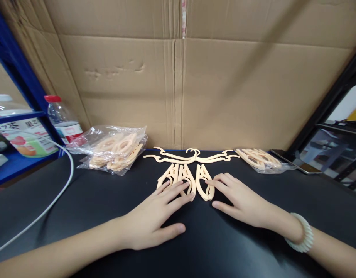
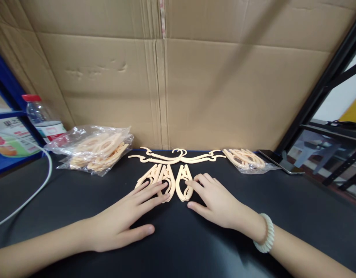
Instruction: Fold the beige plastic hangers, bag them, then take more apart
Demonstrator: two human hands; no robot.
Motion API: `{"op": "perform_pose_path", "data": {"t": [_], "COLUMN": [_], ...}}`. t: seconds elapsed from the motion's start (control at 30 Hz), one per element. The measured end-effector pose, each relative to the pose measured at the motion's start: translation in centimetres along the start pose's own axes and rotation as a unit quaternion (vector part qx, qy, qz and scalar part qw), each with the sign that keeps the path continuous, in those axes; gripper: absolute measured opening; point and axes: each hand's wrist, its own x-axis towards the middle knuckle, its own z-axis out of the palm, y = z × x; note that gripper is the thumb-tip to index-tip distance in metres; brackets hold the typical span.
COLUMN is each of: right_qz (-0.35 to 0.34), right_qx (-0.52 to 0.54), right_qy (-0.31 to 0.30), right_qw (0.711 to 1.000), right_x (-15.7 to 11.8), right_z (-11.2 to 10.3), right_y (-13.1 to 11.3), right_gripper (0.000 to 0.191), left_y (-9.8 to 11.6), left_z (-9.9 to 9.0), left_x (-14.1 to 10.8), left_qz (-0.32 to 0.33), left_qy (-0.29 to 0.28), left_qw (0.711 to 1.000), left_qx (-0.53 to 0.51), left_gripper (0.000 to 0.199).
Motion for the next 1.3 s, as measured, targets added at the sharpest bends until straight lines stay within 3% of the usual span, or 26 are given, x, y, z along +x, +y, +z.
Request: {"op": "perform_pose_path", "data": {"t": [0.1, 0.27, 0.5, 0.67, 1.03, 1.3], "right_qz": [0.011, 0.053, 0.048, 0.043, 0.081, 0.065], "right_qx": [0.031, 0.061, -0.017, -0.057, -0.068, -0.071], "right_qy": [0.022, 0.114, 0.171, 0.156, 0.089, 0.091], "right_qw": [0.999, 0.99, 0.984, 0.985, 0.99, 0.991], "right_x": [0.2, 0.8, 1.8, 2.0, 1.5, 1.4], "right_z": [0.0, 0.8, 1.6, 1.6, 2.1, 2.0], "right_y": [0.7, 4.6, 10.3, 11.3, 11.0, 11.2], "right_gripper": [0.051, 0.034, 0.028, 0.032, 0.051, 0.048], "left_y": [-0.4, -2.9, -7.1, -7.5, -7.4, -7.0], "left_z": [-0.1, -1.5, -1.4, -1.1, -1.3, -1.5], "left_x": [0.0, 0.4, 1.0, 1.1, 1.1, 1.1], "left_qz": [0.007, -0.023, -0.165, -0.166, -0.166, -0.16], "left_qy": [0.09, 0.189, 0.275, 0.273, 0.257, 0.231], "left_qw": [0.996, 0.982, 0.94, 0.936, 0.942, 0.953], "left_qx": [-0.015, -0.012, -0.117, -0.148, -0.135, -0.115], "left_gripper": [0.055, 0.033, 0.025, 0.023, 0.024, 0.023]}}
